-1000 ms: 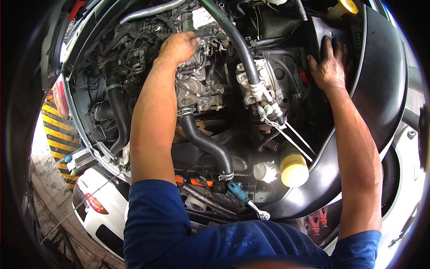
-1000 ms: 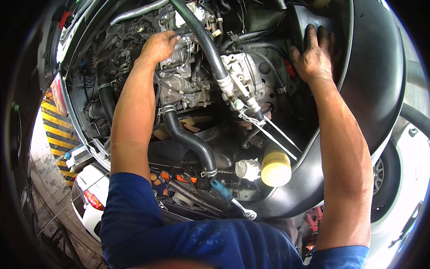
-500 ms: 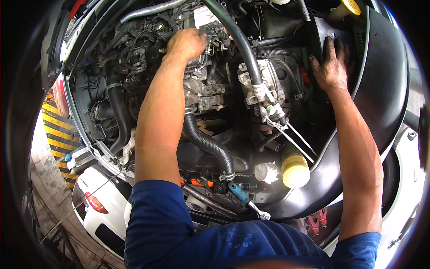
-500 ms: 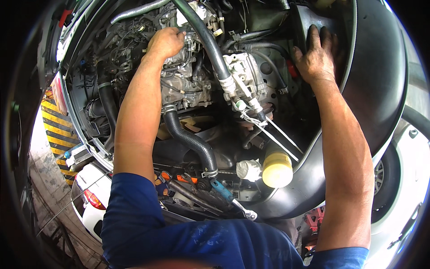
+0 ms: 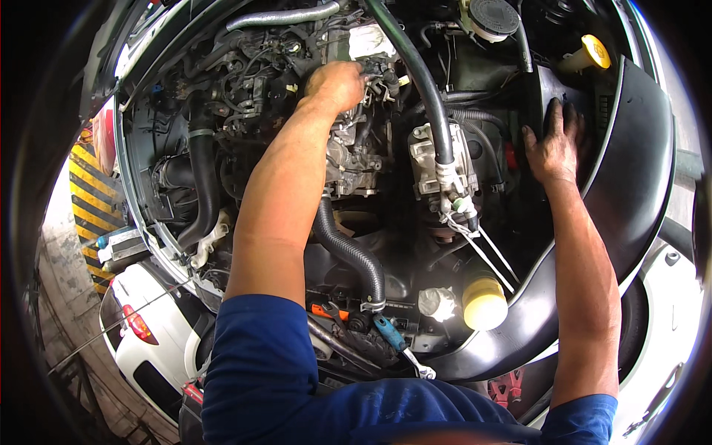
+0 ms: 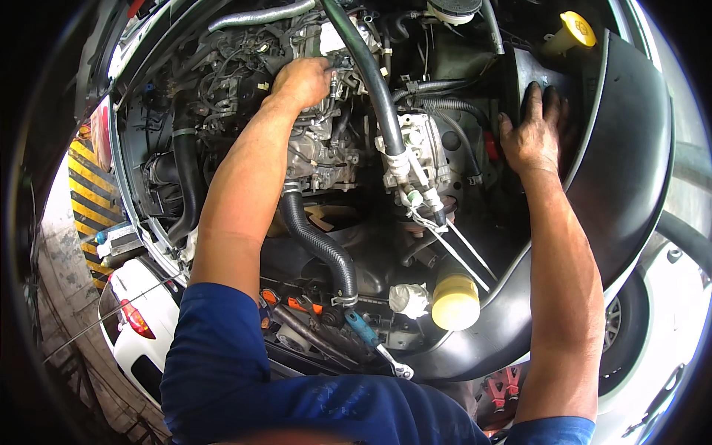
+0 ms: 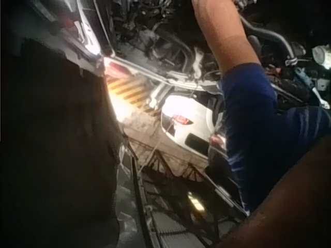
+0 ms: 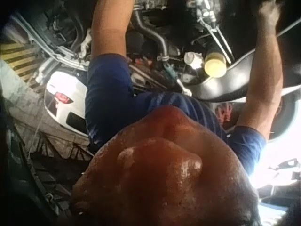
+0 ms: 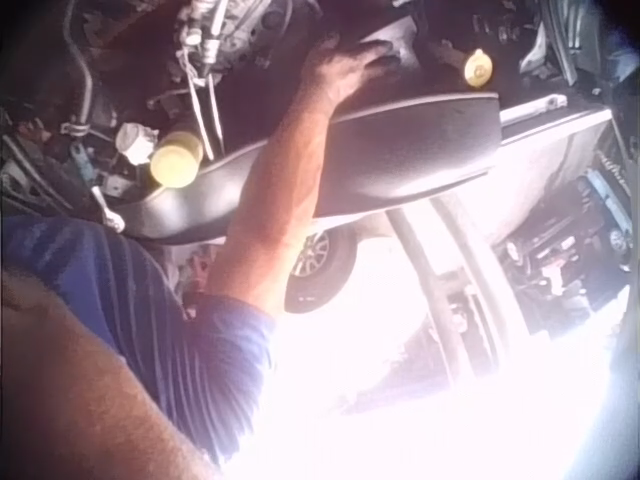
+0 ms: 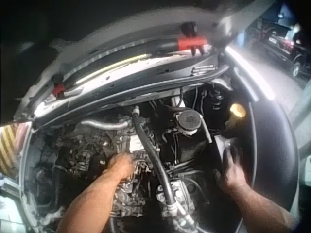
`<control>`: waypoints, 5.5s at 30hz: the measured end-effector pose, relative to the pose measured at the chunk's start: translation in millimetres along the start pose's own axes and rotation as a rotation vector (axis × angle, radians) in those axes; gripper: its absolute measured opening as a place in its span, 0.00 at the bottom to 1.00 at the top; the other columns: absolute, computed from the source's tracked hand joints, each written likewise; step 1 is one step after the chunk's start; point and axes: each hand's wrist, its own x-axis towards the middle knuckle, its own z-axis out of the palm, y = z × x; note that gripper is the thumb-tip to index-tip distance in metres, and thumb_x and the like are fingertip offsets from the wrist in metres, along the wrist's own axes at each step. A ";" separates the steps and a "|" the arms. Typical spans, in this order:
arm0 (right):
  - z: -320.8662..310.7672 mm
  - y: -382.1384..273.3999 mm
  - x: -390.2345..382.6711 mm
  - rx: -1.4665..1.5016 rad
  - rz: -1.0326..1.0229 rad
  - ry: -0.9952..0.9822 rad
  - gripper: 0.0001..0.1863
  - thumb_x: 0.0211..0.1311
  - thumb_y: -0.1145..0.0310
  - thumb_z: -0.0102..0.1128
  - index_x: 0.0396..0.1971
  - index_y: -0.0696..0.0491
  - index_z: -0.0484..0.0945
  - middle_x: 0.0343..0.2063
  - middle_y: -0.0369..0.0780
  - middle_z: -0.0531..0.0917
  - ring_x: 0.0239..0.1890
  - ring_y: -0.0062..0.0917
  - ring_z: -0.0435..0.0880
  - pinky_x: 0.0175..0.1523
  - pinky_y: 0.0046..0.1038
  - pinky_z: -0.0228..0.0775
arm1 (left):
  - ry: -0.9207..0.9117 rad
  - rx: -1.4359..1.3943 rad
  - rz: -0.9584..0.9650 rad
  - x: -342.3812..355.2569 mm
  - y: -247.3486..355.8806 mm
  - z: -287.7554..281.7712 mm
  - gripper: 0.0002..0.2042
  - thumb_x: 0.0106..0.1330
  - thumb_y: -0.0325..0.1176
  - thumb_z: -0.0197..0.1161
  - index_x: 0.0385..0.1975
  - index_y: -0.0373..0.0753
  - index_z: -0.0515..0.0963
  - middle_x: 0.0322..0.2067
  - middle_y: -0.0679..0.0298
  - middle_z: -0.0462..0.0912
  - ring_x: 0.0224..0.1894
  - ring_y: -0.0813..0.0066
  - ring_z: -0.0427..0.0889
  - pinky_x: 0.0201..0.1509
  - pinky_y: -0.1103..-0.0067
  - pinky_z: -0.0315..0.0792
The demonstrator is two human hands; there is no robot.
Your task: Working on various components of a vehicle's engine.
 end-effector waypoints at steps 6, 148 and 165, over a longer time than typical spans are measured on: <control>-3.1 -0.4 1.8 -0.056 0.023 -0.051 0.43 0.59 0.49 0.62 0.71 0.46 0.55 0.72 0.50 0.52 0.74 0.49 0.44 0.75 0.49 0.37 | 0.080 -0.053 -0.011 1.3 6.7 5.2 0.16 0.70 0.45 0.53 0.43 0.40 0.81 0.40 0.51 0.85 0.46 0.51 0.82 0.53 0.62 0.75; -1.1 0.1 0.5 0.005 0.011 -0.040 0.42 0.60 0.52 0.62 0.71 0.46 0.53 0.71 0.52 0.51 0.74 0.53 0.43 0.76 0.45 0.43 | 0.277 -0.013 -0.154 -39.1 24.5 90.0 0.12 0.57 0.28 0.57 0.38 0.33 0.82 0.38 0.47 0.82 0.42 0.47 0.84 0.48 0.62 0.79; -2.7 -1.2 1.8 -0.015 0.005 -0.006 0.43 0.59 0.50 0.63 0.71 0.47 0.55 0.71 0.52 0.53 0.74 0.51 0.46 0.75 0.46 0.43 | 0.069 -0.065 -0.114 -55.7 12.7 46.0 0.25 0.57 0.35 0.68 0.55 0.33 0.74 0.52 0.44 0.77 0.54 0.48 0.78 0.60 0.65 0.72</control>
